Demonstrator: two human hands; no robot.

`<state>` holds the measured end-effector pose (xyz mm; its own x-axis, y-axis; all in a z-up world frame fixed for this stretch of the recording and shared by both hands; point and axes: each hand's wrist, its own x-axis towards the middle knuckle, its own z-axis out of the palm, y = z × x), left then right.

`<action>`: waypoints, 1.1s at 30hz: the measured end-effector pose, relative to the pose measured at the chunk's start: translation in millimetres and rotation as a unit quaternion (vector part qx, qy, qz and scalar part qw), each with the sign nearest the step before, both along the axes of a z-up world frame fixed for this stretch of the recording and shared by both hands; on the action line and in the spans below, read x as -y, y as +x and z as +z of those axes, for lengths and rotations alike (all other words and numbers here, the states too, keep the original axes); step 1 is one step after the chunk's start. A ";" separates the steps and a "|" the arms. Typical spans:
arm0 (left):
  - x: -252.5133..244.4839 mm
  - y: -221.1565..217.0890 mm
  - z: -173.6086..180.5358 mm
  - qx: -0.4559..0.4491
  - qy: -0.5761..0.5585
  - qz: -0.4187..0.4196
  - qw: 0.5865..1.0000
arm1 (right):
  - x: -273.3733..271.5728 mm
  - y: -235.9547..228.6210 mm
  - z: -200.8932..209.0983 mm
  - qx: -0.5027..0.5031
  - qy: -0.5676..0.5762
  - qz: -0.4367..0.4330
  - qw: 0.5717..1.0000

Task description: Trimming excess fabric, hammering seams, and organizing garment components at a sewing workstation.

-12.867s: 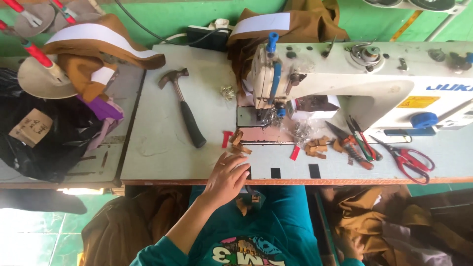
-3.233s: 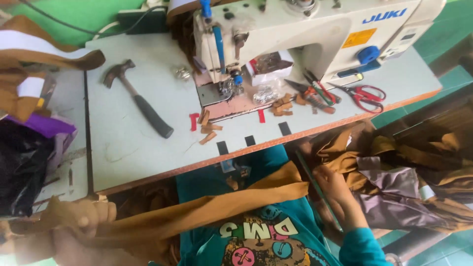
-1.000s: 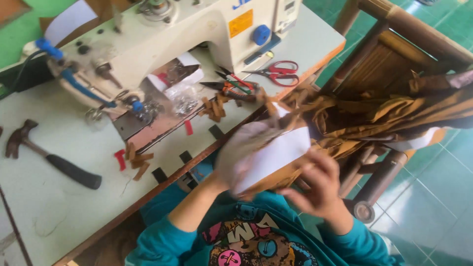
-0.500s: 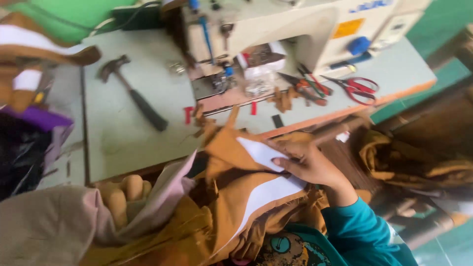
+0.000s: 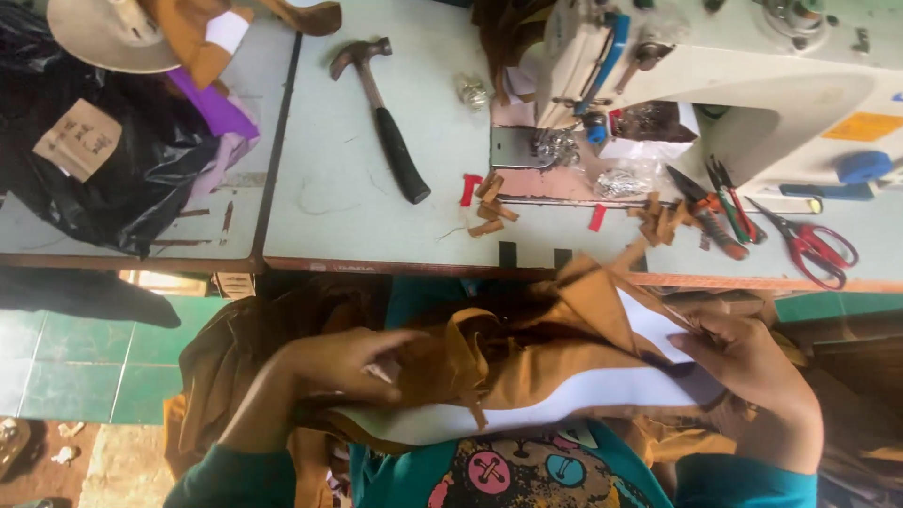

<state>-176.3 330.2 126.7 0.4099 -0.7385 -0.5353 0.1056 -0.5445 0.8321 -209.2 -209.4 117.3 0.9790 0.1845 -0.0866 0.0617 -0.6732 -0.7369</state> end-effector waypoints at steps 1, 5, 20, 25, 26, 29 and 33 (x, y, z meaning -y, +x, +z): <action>15.3 -0.9 5.5 0.011 0.041 -0.062 0.997 | 4.0 0.6 -4.5 -0.063 -0.088 -0.023 0.994; 37.9 1.7 17.0 0.089 0.056 -0.242 0.965 | 8.9 10.9 -29.6 -0.212 -0.316 -0.030 0.924; 105.2 54.8 52.6 0.381 -0.143 -0.071 0.911 | -157.1 74.4 41.6 0.217 0.071 0.235 0.945; 144.2 104.4 68.0 0.374 -0.125 -0.085 0.915 | -123.5 86.2 -21.4 0.108 0.319 0.147 0.930; 148.1 117.8 63.4 0.396 -0.085 -0.057 0.913 | -111.5 86.6 -40.1 0.071 0.392 0.095 0.912; 158.0 128.9 33.9 0.509 0.014 -0.047 0.859 | -122.0 79.0 5.7 0.063 0.353 -0.014 0.933; 183.3 116.9 -14.8 0.641 0.097 0.004 0.761 | -95.4 88.6 -46.1 0.068 0.328 -0.073 0.939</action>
